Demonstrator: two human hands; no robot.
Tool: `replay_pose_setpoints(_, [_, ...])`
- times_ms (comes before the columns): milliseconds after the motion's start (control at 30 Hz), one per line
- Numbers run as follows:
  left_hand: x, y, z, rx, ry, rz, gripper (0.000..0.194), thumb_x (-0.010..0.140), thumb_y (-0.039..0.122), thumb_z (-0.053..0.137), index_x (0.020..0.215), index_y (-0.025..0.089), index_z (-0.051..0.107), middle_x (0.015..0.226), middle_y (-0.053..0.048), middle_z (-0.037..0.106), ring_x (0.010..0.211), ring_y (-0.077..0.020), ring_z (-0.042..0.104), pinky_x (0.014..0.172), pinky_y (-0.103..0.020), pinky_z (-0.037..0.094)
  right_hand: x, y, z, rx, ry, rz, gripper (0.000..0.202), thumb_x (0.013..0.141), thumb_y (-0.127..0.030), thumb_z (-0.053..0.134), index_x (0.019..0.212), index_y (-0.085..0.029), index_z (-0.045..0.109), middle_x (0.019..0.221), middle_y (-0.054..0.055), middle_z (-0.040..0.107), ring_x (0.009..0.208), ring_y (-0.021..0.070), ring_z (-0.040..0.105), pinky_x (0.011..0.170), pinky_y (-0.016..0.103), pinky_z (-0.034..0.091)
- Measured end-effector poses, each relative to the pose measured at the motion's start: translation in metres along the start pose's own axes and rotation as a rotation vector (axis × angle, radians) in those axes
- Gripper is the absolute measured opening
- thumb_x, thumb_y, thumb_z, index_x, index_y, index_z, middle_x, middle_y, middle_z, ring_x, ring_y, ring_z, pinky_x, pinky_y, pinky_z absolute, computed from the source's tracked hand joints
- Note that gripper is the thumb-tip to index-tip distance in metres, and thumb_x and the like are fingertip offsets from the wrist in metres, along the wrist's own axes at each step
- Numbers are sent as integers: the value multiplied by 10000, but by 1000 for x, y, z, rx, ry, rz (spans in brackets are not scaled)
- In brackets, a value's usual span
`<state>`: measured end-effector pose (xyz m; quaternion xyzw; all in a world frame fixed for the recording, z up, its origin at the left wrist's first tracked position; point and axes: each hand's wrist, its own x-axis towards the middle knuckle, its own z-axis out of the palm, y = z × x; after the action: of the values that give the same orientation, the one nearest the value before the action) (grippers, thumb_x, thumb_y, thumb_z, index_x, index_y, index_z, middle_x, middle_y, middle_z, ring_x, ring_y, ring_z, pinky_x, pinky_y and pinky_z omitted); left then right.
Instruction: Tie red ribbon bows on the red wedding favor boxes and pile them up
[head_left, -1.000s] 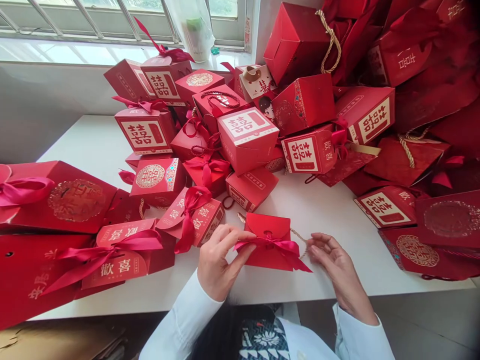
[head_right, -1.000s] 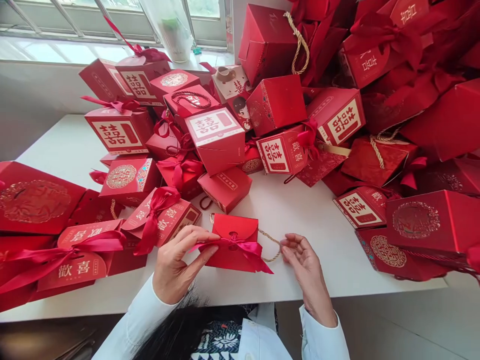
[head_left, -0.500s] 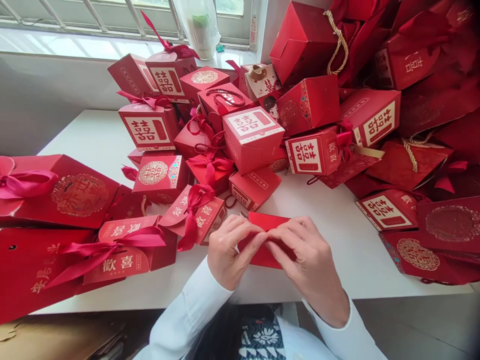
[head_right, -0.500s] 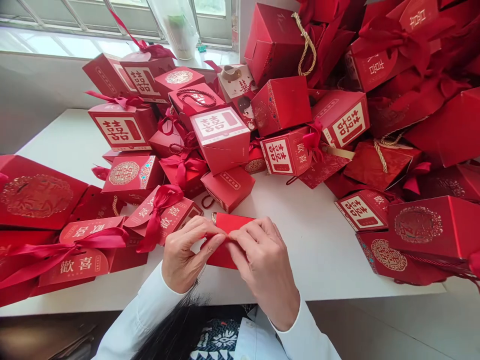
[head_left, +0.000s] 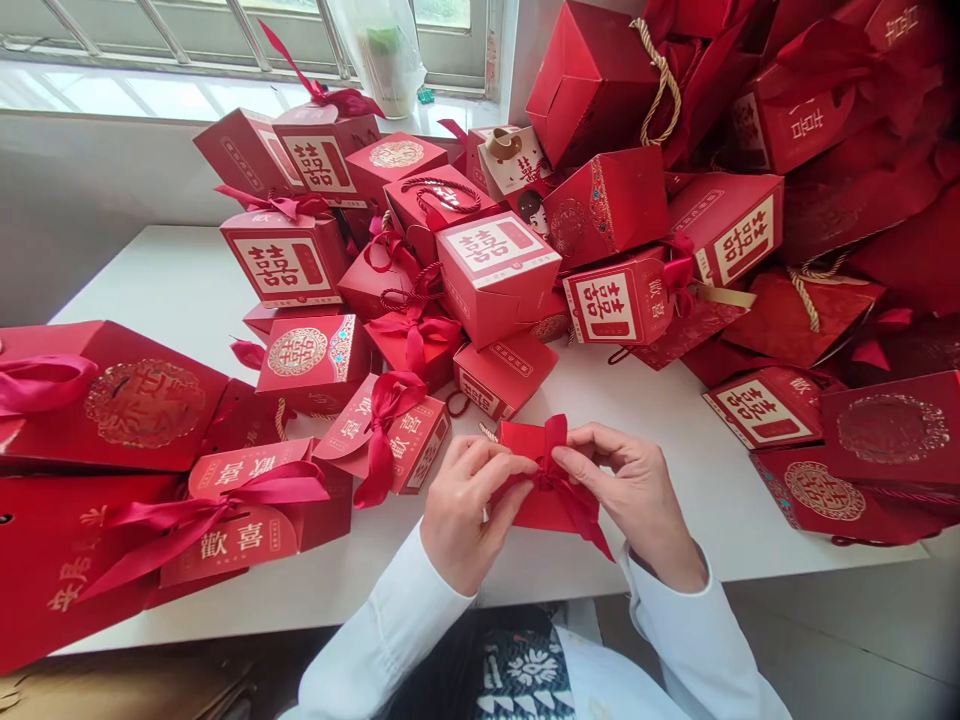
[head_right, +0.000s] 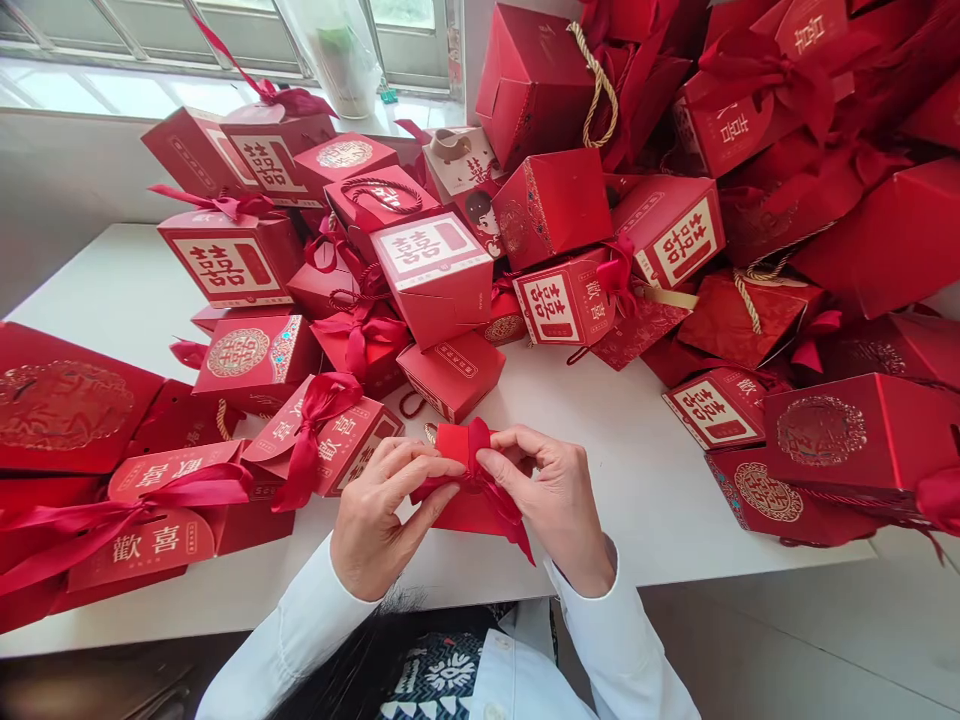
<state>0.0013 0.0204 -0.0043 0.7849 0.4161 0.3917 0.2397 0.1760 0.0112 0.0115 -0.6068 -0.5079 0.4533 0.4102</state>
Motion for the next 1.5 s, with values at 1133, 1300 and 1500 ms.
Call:
replay_pose_setpoints(1133, [0, -2, 10, 5, 78, -93, 70, 783, 161, 687, 825, 216, 691, 825, -19, 632, 798, -183, 510, 714, -315, 460, -41, -4, -21, -578, -164, -562, 98, 849, -134, 598, 845, -211, 659, 777, 33, 599, 747, 171, 506, 661, 311, 463])
replay_pose_setpoints(1300, [-1, -1, 10, -20, 72, -99, 51, 789, 165, 681, 810, 208, 696, 810, -22, 632, 796, -182, 513, 709, -311, 464, -27, -6, -13, -485, -7, -534, 105, 847, -309, 652, 916, -229, 652, 828, 36, 624, 797, 186, 532, 688, 317, 473])
replay_pose_setpoints(1500, [2, -3, 8, -24, 83, -92, 36, 795, 182, 643, 764, 189, 662, 763, -24, 631, 739, -176, 510, 669, -303, 473, -9, -19, 7, -514, 34, -548, 85, 862, -154, 599, 852, -218, 653, 804, 25, 657, 783, 186, 543, 715, 338, 455])
